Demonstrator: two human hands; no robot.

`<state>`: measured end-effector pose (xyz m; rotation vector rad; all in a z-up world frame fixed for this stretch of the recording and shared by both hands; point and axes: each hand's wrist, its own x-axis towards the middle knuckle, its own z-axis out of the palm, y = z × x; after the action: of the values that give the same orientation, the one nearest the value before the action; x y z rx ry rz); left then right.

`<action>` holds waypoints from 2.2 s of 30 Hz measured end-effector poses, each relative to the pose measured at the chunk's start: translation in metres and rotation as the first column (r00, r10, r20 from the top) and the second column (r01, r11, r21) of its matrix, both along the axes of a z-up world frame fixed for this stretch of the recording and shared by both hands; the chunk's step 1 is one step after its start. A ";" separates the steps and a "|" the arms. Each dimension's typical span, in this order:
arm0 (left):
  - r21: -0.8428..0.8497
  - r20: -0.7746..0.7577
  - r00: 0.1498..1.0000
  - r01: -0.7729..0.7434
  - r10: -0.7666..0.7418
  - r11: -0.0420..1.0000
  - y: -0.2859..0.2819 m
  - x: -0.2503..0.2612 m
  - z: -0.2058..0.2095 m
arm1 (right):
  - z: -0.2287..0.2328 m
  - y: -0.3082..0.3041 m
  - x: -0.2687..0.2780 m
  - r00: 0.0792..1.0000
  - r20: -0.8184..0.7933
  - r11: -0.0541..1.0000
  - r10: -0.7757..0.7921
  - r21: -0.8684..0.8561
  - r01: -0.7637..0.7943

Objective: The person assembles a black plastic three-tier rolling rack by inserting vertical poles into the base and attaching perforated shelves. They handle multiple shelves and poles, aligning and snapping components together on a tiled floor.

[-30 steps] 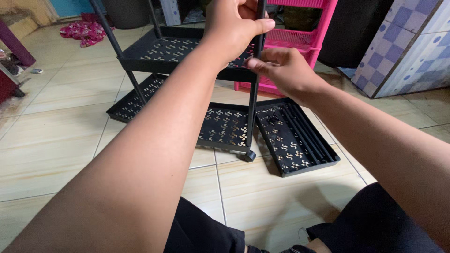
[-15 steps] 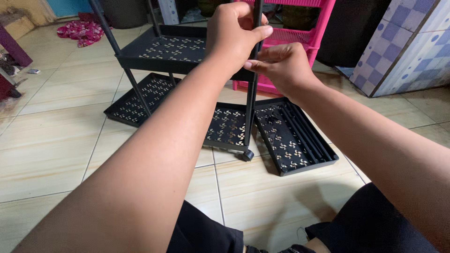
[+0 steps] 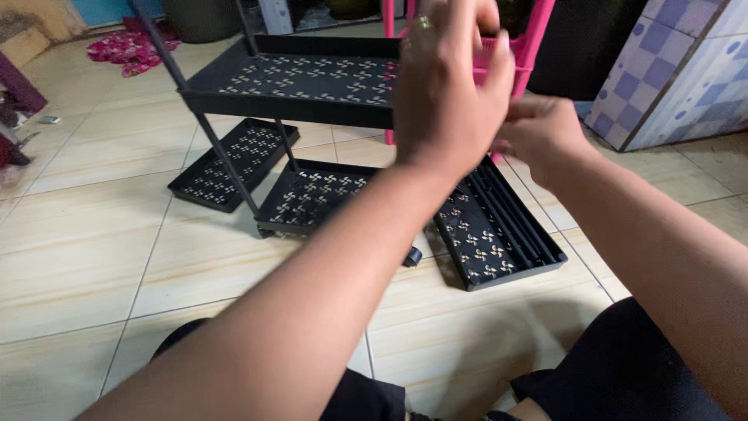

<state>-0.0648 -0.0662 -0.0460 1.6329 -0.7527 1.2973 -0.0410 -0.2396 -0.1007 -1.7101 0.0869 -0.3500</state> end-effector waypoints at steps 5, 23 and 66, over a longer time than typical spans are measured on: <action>0.053 -0.505 0.855 0.166 -0.117 0.985 -0.043 0.007 -0.073 | -0.072 -0.053 0.011 0.950 -0.306 0.998 -0.058 -0.028 0.052; -0.374 -0.733 -0.628 0.050 -0.262 0.926 -0.159 0.108 -0.310 | -0.215 -0.119 0.034 0.672 -0.571 0.698 -0.470 -0.707 -0.113; 0.034 -0.439 0.865 -0.253 0.242 0.967 -0.111 0.052 0.016 | -0.047 -0.080 -0.018 0.873 -0.485 0.994 -0.058 0.057 0.098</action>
<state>-0.0128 -0.1776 -0.0302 1.9574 -0.2527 1.0371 -0.0592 -0.3193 -0.1478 -1.6832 0.5332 0.0319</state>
